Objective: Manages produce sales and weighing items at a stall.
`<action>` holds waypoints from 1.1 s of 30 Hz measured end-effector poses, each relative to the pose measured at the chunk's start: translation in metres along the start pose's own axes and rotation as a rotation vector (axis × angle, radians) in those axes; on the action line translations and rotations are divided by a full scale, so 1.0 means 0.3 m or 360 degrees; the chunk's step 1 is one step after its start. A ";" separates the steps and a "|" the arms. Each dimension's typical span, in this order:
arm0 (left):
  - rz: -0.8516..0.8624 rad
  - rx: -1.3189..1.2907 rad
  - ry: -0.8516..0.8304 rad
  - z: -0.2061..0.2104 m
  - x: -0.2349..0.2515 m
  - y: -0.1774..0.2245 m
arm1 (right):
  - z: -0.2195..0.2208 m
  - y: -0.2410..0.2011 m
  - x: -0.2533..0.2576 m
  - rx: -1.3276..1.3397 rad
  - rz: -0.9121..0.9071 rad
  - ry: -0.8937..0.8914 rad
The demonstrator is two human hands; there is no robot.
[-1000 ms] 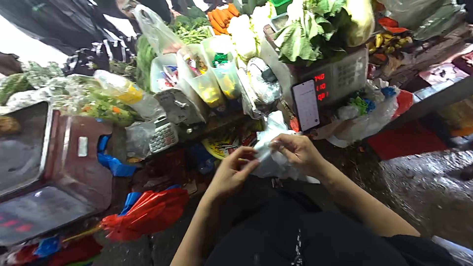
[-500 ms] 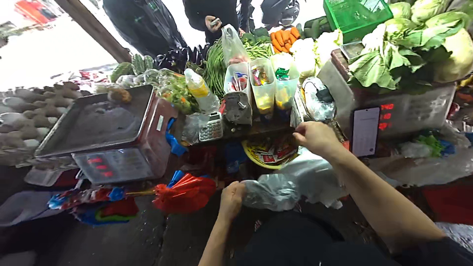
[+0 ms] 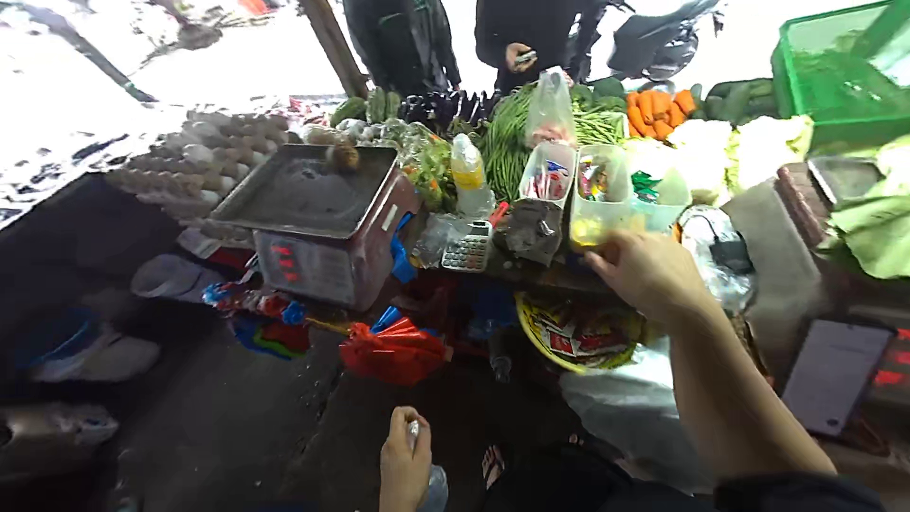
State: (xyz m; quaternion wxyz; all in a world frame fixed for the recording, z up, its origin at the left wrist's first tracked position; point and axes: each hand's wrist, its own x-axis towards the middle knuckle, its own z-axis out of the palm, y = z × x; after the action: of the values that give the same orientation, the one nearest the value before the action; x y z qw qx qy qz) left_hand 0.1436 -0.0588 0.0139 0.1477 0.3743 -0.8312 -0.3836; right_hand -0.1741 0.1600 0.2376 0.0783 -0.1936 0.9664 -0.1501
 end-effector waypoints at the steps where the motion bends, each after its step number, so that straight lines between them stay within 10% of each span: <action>1: 0.0038 0.0014 0.0036 0.004 -0.007 0.000 | -0.009 -0.069 0.050 0.0027 -0.0269 0.0144; 4: 0.0037 0.0022 0.0047 0.027 -0.028 -0.003 | -0.004 -0.296 0.339 0.0110 -0.0687 0.0240; 11: -0.0172 0.0137 0.0016 0.039 -0.121 -0.060 | 0.111 -0.617 0.842 0.0090 -0.0262 -0.0060; 17: -0.0434 0.0146 -0.0123 -0.013 -0.196 -0.233 | 0.288 -0.762 0.761 -0.0647 -0.0329 -0.0363; 24: -0.0253 0.0268 -0.0148 -0.109 -0.094 -0.274 | 0.588 -0.694 0.712 -0.0142 -0.0309 -0.0391; 33: 0.0478 0.0108 0.0059 -0.304 0.162 -0.104 | 0.375 -0.679 0.455 0.0694 -0.0921 0.0050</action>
State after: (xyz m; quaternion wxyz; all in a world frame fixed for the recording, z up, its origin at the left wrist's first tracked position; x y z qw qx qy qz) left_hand 0.1752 -0.1559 0.0489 0.2060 0.2576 -0.8874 -0.3220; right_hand -0.2039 -0.1027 0.1839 0.0571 -0.4355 0.8178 -0.3717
